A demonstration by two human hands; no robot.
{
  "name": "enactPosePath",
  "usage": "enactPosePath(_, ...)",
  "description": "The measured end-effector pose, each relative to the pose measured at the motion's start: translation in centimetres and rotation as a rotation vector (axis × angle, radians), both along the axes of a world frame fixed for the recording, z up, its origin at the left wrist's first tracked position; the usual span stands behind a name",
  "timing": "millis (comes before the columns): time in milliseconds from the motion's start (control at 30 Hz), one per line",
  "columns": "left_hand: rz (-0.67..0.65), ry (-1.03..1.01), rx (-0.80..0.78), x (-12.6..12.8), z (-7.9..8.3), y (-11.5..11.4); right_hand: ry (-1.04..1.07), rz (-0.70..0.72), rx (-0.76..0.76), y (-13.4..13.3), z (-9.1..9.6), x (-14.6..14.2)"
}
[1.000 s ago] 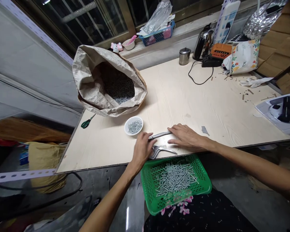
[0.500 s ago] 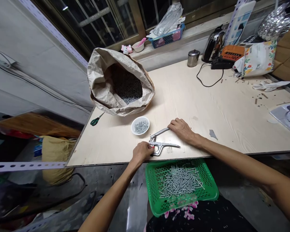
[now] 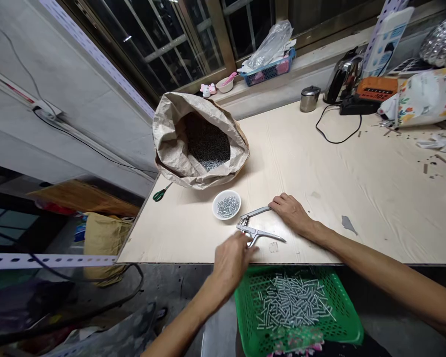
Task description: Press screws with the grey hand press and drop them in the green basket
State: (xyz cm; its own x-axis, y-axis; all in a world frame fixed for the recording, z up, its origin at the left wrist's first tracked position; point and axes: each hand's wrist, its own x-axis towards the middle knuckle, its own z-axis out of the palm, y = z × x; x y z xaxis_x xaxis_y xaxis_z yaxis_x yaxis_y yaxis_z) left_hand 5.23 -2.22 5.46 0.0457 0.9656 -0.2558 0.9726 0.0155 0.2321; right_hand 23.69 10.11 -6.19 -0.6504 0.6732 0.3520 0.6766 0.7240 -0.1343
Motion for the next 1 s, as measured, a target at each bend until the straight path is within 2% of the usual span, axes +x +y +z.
enactPosePath(67,0.156,0.133,0.124,-1.7,-0.2,2.5,0.007,-0.006,0.000,-0.1,-0.2,-0.1)
enactPosePath(133,0.254,0.261,0.205,-3.7,-0.8,5.4,0.015,-0.009,0.004,-0.1,-0.3,-0.1)
enactPosePath(233,0.251,0.374,0.174,-6.0,-2.1,8.7,0.022,-0.009,0.010,-0.1,-0.4,-0.2)
enactPosePath(400,0.207,0.441,0.092,-6.9,-3.9,10.4,0.028,-0.010,0.034,0.0,-0.5,-0.2)
enactPosePath(567,0.204,0.366,0.130,-7.2,-3.5,11.0,0.024,-0.012,0.050,0.0,-0.6,-0.3)
enactPosePath(633,0.225,0.267,0.211,-7.4,-2.9,10.9,0.024,-0.016,0.057,0.1,-0.7,-0.3)
enactPosePath(733,0.255,-0.025,0.294,-7.0,-2.0,9.2,0.020,-0.004,0.080,0.2,-0.7,-0.3)
enactPosePath(833,0.214,-0.248,0.197,-5.6,-1.8,6.1,0.010,0.022,0.138,0.3,-0.5,-0.1)
enactPosePath(933,0.182,-0.303,0.131,-4.5,-2.5,3.2,0.016,0.026,0.207,0.1,0.1,0.1)
enactPosePath(1000,0.165,-0.294,0.121,-4.4,-3.2,2.0,0.028,0.018,0.242,-0.1,0.5,0.1)
